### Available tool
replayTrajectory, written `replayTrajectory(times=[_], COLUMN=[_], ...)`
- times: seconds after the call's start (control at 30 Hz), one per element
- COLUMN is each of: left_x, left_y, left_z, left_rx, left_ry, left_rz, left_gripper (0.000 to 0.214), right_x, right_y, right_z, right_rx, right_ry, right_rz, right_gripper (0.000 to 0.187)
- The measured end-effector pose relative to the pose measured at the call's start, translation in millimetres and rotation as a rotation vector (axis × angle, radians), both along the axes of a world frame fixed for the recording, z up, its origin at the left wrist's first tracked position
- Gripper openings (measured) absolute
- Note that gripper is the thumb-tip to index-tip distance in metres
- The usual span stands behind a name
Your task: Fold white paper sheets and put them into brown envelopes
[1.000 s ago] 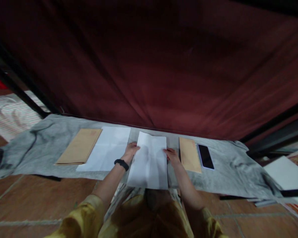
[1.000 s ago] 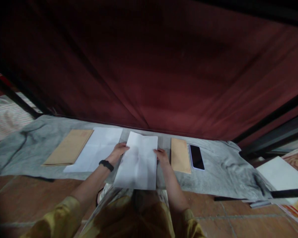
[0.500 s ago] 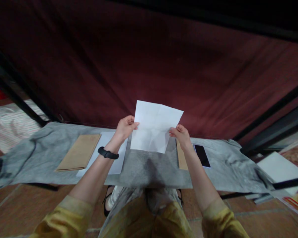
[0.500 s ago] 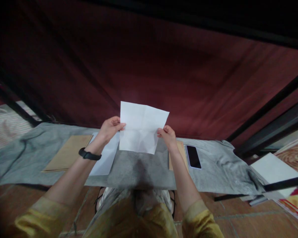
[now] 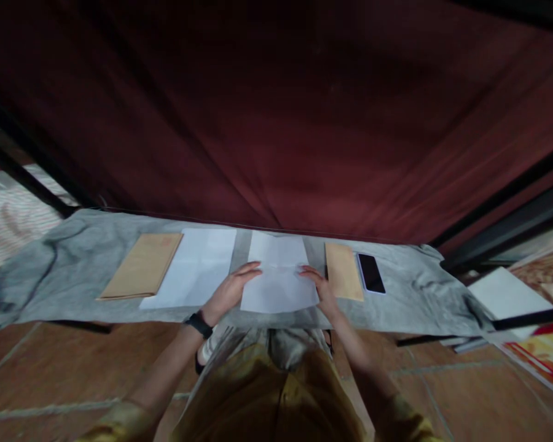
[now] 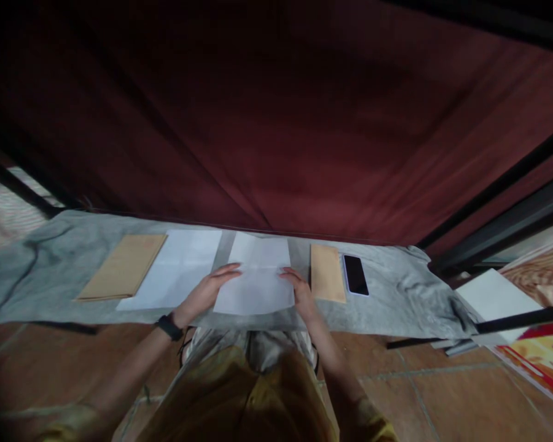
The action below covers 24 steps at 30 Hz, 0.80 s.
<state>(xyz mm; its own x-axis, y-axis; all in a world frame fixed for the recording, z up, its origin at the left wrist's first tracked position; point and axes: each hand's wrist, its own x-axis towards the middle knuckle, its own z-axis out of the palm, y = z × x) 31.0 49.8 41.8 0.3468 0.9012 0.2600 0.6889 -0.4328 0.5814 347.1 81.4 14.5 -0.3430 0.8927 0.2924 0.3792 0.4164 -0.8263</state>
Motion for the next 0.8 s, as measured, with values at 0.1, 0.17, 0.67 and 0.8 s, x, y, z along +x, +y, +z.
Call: replayTrajectory(times=[0.1,0.17,0.67,0.8], left_x=[3.9,1.6,98.8,105.2], left_y=[-11.0,-15.6,-8.7,-5.6], left_z=[-29.8,-42.8,-67.7,-76.4], left_rx=[-0.028,-0.053,0.053,0.038], left_ry=[0.093,0.127,0.374,0.480], left_rz=[-0.017,-0.014,0.150,0.159], left_gripper=[0.061,0.066,0.057,0.058], right_x=[6.2,12.2,-76.0,-82.2], right_y=[-13.3,-18.9,-21.5,-23.8], right_z=[-23.2,-32.4,-42.8,-52.7], right_rx=[-0.019,-0.007,0.206,0.232], right_ry=[-0.133,-0.207,-0.463,-0.650], right_rz=[0.018,0.002,-0.185,-0.207], right_gripper=[0.052,0.052,0.049,0.050])
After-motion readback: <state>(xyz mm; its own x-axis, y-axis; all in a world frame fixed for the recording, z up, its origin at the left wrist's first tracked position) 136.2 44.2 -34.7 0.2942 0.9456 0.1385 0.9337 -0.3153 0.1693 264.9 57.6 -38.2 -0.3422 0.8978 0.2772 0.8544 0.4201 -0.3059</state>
